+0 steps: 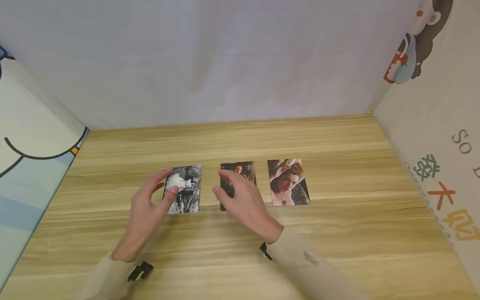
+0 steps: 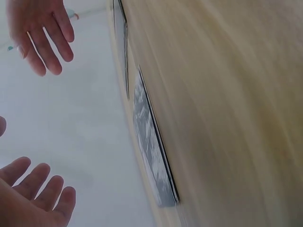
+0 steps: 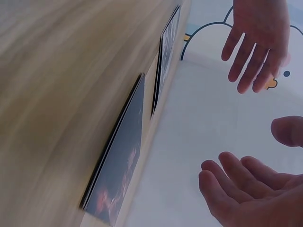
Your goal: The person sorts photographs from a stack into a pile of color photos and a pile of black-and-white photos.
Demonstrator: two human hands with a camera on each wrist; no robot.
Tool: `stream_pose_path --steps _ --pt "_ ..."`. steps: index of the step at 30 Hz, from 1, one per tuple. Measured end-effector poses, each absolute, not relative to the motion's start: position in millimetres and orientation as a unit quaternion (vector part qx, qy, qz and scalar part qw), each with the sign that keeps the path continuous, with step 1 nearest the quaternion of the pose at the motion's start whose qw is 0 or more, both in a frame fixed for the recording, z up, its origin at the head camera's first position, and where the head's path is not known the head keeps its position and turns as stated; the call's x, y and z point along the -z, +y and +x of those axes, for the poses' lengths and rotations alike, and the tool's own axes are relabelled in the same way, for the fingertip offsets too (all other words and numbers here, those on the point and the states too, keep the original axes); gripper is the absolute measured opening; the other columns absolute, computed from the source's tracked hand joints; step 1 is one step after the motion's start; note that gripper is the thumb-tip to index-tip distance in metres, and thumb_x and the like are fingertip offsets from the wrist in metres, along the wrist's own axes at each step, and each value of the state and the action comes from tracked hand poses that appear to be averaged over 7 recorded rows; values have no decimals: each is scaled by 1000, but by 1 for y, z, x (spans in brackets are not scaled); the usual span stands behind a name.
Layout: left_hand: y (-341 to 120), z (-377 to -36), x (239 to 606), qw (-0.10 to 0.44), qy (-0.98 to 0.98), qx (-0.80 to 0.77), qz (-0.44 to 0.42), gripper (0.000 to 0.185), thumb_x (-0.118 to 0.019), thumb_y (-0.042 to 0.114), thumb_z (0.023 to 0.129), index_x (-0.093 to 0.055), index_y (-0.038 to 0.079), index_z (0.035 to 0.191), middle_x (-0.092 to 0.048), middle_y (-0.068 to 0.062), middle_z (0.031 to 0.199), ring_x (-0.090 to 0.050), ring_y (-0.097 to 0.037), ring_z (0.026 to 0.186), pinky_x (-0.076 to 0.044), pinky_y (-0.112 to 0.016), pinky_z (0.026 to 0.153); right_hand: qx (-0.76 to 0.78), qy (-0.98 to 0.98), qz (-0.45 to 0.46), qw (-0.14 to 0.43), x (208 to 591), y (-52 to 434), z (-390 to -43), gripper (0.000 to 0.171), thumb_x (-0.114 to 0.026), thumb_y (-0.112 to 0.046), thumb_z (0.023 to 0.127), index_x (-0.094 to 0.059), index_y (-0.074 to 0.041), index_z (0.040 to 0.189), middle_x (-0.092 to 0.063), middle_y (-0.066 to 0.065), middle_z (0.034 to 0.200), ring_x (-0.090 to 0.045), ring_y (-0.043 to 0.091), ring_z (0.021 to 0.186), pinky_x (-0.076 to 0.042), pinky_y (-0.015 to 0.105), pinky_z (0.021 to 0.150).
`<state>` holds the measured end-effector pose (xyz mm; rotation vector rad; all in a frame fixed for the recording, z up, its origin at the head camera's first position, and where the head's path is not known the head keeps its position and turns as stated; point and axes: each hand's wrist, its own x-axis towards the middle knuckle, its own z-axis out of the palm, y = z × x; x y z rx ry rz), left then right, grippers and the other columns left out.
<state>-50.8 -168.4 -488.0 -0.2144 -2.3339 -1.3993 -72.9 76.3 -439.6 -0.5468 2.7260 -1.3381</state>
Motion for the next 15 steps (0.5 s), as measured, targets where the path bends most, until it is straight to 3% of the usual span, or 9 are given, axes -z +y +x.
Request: stream_pose_path --steps 4,8,10,15 --pt "-162 -51 488 205 -833 506 -87 50 -73 17 94 -62 0 139 -61 -18 141 -56 -36 131 -49 -47 108 410 896 -170 9 440 84 -72 49 -68 -29 100 -60 -11 144 -65 10 138 -62 31 126 -51 55 102" --pt "-154 -51 486 190 -840 500 -89 51 -73 20 95 -60 0 140 -59 -18 145 -54 -38 134 -47 -54 110 386 908 -165 -2 440 91 -71 49 -68 -30 100 -60 -12 144 -64 9 141 -62 30 126 -52 53 101" --pt "-151 -51 486 179 -846 495 -91 52 -72 22 96 -59 1 142 -57 -18 147 -53 -38 135 -45 -56 111 376 912 -164 -5 441 95 -71 49 -68 -31 100 -60 -12 145 -63 8 142 -66 32 116 -55 53 94" --pt "-140 -52 484 159 -855 484 -100 55 -71 27 96 -57 3 144 -55 -16 150 -50 -37 139 -40 -56 116 358 921 -156 -8 442 106 -71 53 -68 -32 100 -58 -11 147 -58 14 147 -62 38 124 -52 58 101"
